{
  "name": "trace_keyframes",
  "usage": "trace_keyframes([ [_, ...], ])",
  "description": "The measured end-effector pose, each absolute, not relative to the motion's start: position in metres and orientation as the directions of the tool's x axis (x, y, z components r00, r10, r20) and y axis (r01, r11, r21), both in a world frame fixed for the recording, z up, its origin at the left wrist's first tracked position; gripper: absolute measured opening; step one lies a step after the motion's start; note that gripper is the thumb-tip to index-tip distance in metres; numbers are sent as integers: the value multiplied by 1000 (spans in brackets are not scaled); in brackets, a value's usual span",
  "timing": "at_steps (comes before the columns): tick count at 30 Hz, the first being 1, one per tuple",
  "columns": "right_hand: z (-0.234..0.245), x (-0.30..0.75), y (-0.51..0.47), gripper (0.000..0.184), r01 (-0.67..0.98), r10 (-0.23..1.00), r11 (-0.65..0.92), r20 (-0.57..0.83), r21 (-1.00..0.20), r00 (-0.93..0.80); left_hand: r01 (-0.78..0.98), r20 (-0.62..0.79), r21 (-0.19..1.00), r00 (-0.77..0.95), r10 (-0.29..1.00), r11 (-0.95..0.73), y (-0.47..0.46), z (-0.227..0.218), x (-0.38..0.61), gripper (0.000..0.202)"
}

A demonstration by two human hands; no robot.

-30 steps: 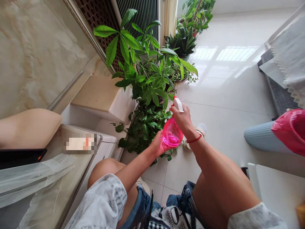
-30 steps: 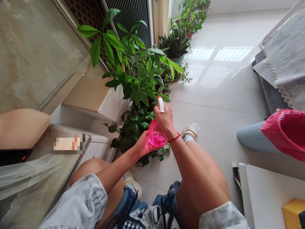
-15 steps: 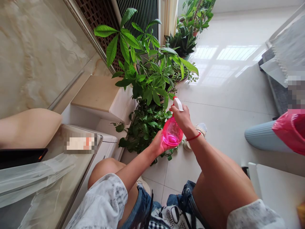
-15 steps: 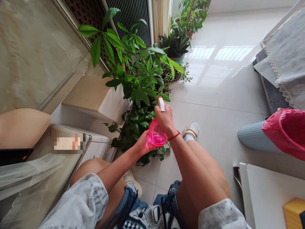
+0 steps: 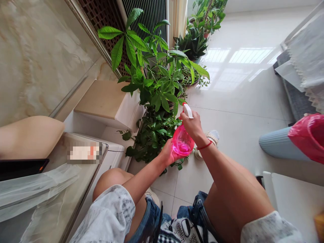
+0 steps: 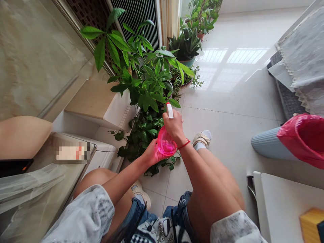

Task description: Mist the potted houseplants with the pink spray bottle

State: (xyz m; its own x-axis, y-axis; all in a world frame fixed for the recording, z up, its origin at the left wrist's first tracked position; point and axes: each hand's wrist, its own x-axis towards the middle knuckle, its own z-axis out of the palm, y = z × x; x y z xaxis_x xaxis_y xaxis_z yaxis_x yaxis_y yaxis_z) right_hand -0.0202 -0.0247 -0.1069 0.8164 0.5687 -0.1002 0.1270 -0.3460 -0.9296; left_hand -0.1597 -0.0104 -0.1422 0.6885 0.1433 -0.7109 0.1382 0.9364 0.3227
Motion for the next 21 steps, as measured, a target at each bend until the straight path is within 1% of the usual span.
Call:
trace_keyframes([
  [5, -103, -22, -25, 16, 104, 541, -340, -104, -935, 835, 150, -709, 344, 688, 152, 927, -11, -139, -161, 42],
  [8, -100, -23, -25, 17, 90, 548, -342, -121, -935, 828, 149, -707, 359, 688, 164, 921, -11, -138, -161, 44],
  [12, -100, -23, -24, 17, 74, 561, -339, -139, -938, 816, 141, -707, 348, 688, 161, 927, -11, -139, -161, 45],
  [21, -99, -23, -23, 12, 46, 509, -353, -150, -934, 848, 123, -705, 325, 692, 153, 938, -10, -141, -160, 44],
])
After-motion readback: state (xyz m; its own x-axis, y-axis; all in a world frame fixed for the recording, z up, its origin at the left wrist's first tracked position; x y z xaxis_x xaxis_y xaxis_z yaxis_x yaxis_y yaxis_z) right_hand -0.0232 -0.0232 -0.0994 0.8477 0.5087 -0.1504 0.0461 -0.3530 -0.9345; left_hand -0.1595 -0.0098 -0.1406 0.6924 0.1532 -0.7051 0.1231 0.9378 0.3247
